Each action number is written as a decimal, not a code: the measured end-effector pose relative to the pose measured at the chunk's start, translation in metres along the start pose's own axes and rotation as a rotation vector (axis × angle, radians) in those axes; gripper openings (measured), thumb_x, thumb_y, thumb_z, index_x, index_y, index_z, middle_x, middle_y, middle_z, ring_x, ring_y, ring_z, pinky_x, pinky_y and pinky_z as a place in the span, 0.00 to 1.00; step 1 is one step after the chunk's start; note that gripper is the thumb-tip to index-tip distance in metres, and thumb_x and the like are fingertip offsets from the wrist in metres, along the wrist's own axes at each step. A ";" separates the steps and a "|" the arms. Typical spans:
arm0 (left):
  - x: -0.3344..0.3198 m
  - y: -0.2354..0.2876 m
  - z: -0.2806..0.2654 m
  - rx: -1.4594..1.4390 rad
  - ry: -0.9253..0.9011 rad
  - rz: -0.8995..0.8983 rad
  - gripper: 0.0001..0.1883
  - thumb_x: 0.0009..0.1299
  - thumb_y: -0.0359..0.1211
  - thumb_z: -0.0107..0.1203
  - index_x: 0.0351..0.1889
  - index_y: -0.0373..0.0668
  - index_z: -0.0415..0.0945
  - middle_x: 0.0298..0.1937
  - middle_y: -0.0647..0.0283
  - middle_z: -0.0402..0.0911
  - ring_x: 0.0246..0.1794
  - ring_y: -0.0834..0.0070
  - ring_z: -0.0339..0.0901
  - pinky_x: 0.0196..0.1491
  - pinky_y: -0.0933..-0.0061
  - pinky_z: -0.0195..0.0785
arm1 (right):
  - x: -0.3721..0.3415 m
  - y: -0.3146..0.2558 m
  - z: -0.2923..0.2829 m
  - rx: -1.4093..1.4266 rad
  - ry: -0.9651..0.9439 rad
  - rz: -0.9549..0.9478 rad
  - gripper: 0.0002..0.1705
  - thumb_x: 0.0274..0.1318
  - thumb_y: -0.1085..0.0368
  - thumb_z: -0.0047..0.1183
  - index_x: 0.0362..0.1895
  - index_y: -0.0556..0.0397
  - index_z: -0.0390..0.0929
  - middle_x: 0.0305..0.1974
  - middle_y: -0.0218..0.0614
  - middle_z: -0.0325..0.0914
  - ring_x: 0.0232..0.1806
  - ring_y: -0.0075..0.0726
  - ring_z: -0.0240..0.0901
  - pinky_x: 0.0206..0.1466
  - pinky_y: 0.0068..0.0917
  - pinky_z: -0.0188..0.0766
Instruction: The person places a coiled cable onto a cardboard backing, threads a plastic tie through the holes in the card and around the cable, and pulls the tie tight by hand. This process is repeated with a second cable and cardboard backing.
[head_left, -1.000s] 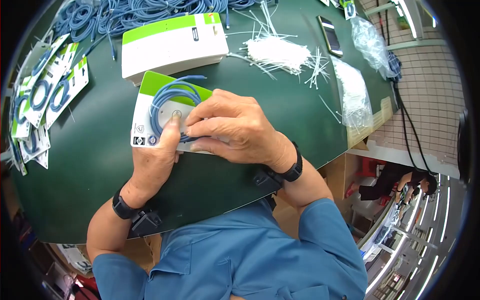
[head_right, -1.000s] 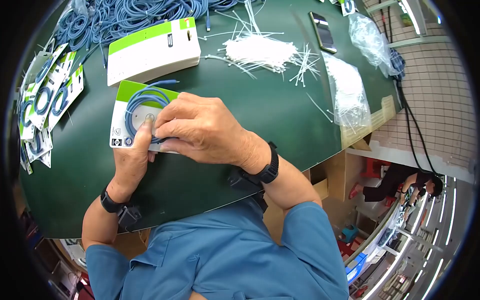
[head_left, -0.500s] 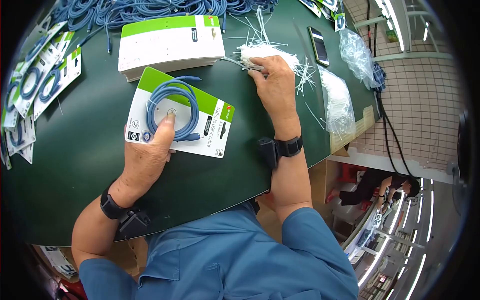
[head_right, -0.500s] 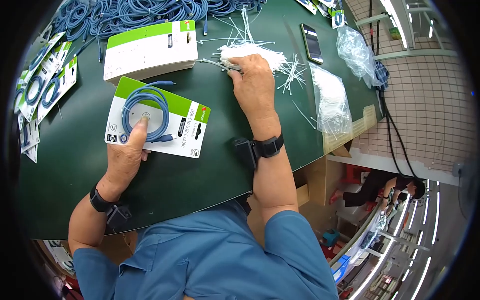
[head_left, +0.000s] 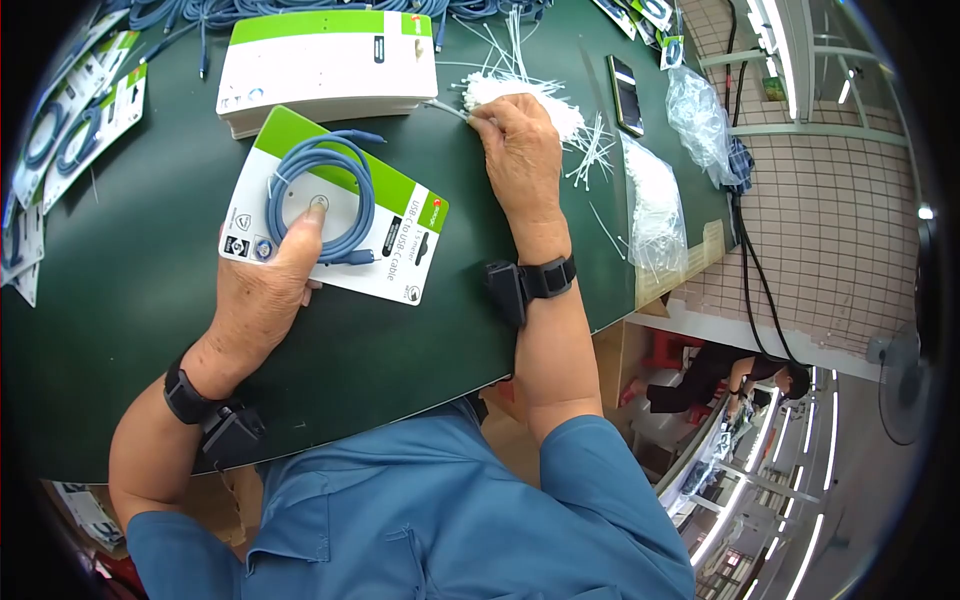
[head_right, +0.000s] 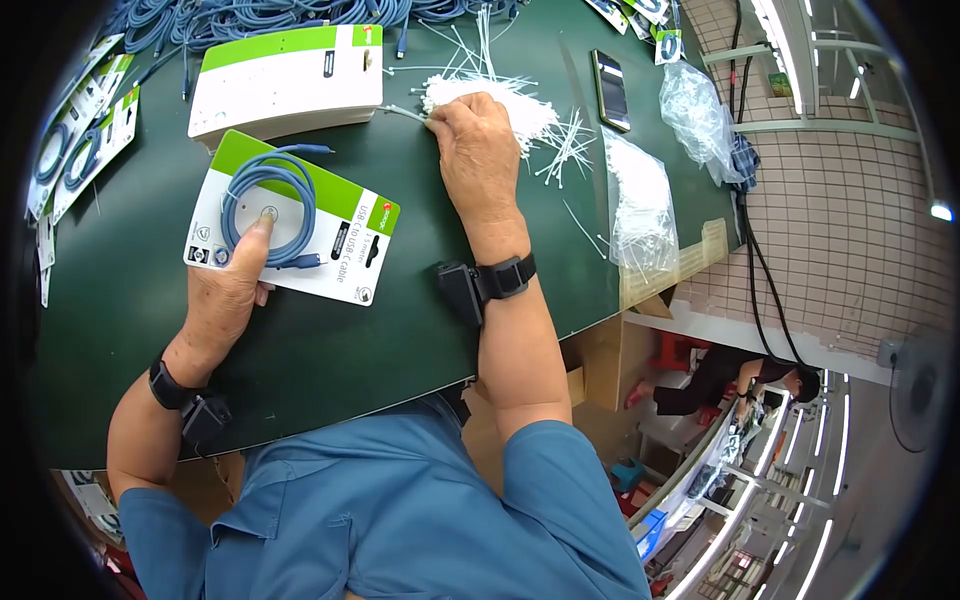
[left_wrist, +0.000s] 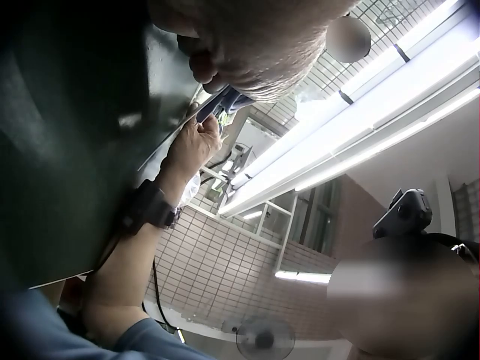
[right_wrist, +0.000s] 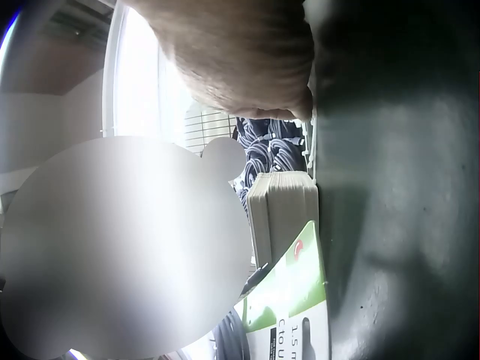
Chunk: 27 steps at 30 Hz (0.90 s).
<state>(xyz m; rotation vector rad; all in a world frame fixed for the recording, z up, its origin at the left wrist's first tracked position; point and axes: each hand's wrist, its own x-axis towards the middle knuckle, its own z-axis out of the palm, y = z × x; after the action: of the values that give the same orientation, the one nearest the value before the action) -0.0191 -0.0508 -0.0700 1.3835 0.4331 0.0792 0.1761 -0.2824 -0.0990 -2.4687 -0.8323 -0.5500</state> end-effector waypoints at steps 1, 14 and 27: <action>0.001 0.000 -0.001 0.009 0.001 0.010 0.14 0.77 0.34 0.59 0.54 0.34 0.77 0.33 0.67 0.82 0.19 0.87 0.72 0.17 0.82 0.63 | 0.000 -0.001 0.000 0.017 0.005 0.008 0.07 0.56 0.70 0.68 0.40 0.53 0.87 0.38 0.38 0.83 0.39 0.43 0.81 0.45 0.36 0.77; 0.002 -0.006 -0.002 0.016 -0.030 0.024 0.13 0.79 0.32 0.58 0.57 0.36 0.75 0.34 0.65 0.81 0.18 0.86 0.72 0.16 0.82 0.62 | 0.002 -0.002 -0.013 0.015 -0.186 0.087 0.03 0.59 0.69 0.66 0.38 0.52 0.85 0.40 0.38 0.82 0.42 0.44 0.82 0.46 0.37 0.78; 0.003 -0.004 -0.002 -0.003 -0.034 0.068 0.13 0.80 0.31 0.58 0.57 0.35 0.73 0.37 0.62 0.82 0.19 0.84 0.72 0.17 0.82 0.66 | 0.001 -0.025 -0.021 0.104 0.031 -0.016 0.08 0.64 0.69 0.62 0.43 0.55 0.76 0.40 0.40 0.82 0.41 0.50 0.83 0.45 0.41 0.79</action>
<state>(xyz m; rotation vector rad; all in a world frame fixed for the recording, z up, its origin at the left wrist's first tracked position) -0.0175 -0.0489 -0.0746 1.3950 0.3577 0.1117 0.1566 -0.2762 -0.0739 -2.3552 -0.8481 -0.5359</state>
